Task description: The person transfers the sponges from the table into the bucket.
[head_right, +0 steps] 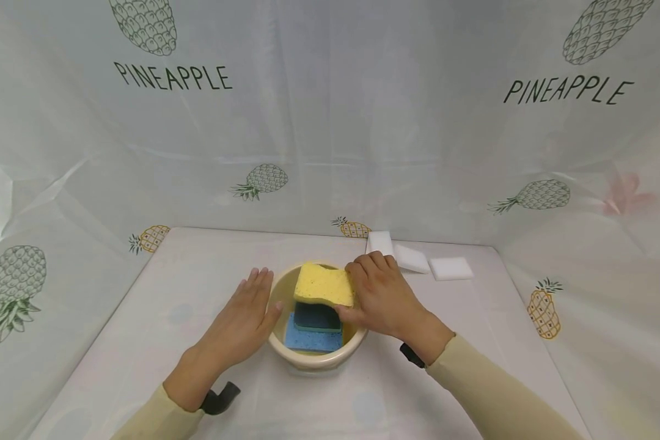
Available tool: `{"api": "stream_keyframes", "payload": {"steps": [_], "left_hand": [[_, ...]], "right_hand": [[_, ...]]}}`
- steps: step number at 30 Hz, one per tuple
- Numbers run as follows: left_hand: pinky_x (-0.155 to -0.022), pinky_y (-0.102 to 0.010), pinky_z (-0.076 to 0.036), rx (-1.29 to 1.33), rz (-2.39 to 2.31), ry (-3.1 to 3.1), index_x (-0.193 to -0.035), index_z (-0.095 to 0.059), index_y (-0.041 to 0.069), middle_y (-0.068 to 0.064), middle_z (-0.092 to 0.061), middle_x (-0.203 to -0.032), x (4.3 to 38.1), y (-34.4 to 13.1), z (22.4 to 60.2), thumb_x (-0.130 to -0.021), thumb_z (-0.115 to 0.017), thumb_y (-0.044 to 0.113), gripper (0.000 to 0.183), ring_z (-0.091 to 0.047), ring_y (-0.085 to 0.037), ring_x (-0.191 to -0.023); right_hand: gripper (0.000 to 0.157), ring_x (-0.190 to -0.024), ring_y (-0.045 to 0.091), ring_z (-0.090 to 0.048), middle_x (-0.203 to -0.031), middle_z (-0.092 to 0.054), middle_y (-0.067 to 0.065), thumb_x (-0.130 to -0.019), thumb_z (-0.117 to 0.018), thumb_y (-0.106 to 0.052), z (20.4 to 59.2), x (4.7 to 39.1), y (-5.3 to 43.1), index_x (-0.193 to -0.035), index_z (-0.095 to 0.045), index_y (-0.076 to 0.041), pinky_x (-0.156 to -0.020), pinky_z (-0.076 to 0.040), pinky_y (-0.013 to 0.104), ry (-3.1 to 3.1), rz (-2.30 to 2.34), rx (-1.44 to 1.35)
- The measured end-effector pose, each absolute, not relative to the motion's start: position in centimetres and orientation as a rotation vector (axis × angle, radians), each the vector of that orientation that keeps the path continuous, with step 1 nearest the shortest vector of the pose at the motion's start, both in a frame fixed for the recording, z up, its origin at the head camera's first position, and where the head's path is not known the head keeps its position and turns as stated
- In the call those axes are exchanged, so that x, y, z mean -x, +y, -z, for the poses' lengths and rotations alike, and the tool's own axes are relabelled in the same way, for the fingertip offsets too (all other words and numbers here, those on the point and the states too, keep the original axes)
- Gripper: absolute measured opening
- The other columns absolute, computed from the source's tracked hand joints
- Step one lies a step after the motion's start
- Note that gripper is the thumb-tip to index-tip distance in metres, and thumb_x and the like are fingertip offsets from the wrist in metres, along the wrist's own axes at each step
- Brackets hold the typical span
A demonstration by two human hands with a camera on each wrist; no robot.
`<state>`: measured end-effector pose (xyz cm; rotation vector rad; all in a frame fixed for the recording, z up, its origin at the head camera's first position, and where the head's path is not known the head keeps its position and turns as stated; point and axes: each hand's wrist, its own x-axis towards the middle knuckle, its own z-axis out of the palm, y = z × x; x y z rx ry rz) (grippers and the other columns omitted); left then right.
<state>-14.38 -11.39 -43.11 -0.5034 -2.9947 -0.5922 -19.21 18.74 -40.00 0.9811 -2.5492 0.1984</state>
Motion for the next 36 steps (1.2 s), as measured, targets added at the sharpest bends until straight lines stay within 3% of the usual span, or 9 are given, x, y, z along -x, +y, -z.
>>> {"api": "stream_keyframes", "payload": {"steps": [16, 29, 36], "left_hand": [[-0.132, -0.054, -0.017, 0.506, 0.597, -3.0, -0.165, -0.024, -0.004, -0.022, -0.024, -0.173, 14.5, -11.4, 43.1, -0.114, -0.039, 0.045, 0.072, -0.016, -0.036, -0.163], [-0.133, -0.053, -0.013, 0.501, 0.599, -3.043, -0.166, -0.019, -0.003, -0.021, -0.019, -0.174, 14.5, -11.5, 43.0, -0.114, -0.036, 0.047, 0.074, -0.011, -0.035, -0.164], [-0.133, -0.053, -0.017, 0.5, 0.6, -3.004, -0.165, -0.024, -0.004, -0.023, -0.023, -0.173, 14.4, -11.4, 43.2, -0.114, -0.039, 0.045, 0.073, -0.014, -0.036, -0.163]], "right_hand": [[0.067, -0.102, 0.025, -0.051, -0.115, -0.065, 0.005, -0.086, -0.073, -0.065, 40.6, 20.0, 17.2, -0.123, -0.067, -0.008, -0.083, -0.042, 0.041, -2.629, -0.087, -1.084], [0.067, -0.108, 0.025, -0.053, -0.118, -0.068, 0.003, -0.089, -0.07, -0.066, 40.5, 20.3, 16.6, -0.127, -0.068, -0.01, -0.087, -0.042, 0.041, -2.678, -0.03, -1.123], [0.066, -0.108, 0.024, -0.052, -0.119, -0.068, 0.002, -0.09, -0.07, -0.065, 40.6, 20.4, 16.4, -0.127, -0.068, -0.011, -0.087, -0.041, 0.04, -2.679, -0.022, -1.136]]}}
